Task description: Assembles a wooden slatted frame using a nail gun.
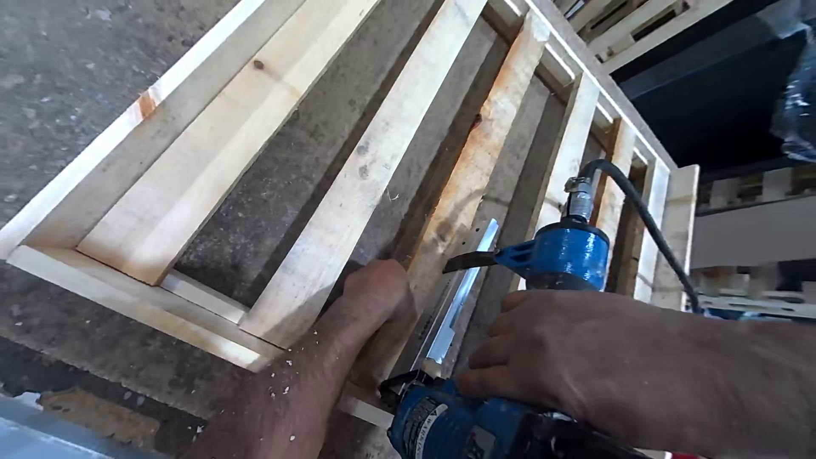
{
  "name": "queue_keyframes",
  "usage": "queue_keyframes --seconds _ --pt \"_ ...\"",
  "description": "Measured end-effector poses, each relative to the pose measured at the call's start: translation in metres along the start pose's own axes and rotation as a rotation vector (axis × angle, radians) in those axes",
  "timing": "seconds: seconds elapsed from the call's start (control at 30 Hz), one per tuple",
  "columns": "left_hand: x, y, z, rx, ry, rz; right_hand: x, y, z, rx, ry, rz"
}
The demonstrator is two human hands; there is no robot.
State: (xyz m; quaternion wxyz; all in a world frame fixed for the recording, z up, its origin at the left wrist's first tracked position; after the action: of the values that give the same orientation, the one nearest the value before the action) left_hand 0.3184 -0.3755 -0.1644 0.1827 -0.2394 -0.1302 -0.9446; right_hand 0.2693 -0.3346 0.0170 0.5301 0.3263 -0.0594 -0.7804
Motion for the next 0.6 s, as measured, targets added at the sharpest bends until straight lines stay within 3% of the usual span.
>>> queue_keyframes --seconds 0.4,0.6 --pt "-0.001 0.002 0.016 -0.031 -0.027 0.074 0.0 0.021 -0.006 0.067 0.043 -0.03" --pt "-0.001 0.002 0.019 -0.017 -0.084 0.098 0.003 0.028 -0.013 -0.005 0.022 -0.072"
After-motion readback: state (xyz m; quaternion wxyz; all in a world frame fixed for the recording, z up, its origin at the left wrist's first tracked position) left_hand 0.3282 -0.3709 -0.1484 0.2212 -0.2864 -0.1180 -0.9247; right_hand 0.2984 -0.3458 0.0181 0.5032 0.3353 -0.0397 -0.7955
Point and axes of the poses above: each hand's wrist, its own z-axis away from the middle knuckle, its own y-axis out of the back of the hand, x = y × z, the point moved 9 cm from there along -z, towards the middle knuckle, and after that the axes turned 12 degrees about -x, right-handed, at the moved point
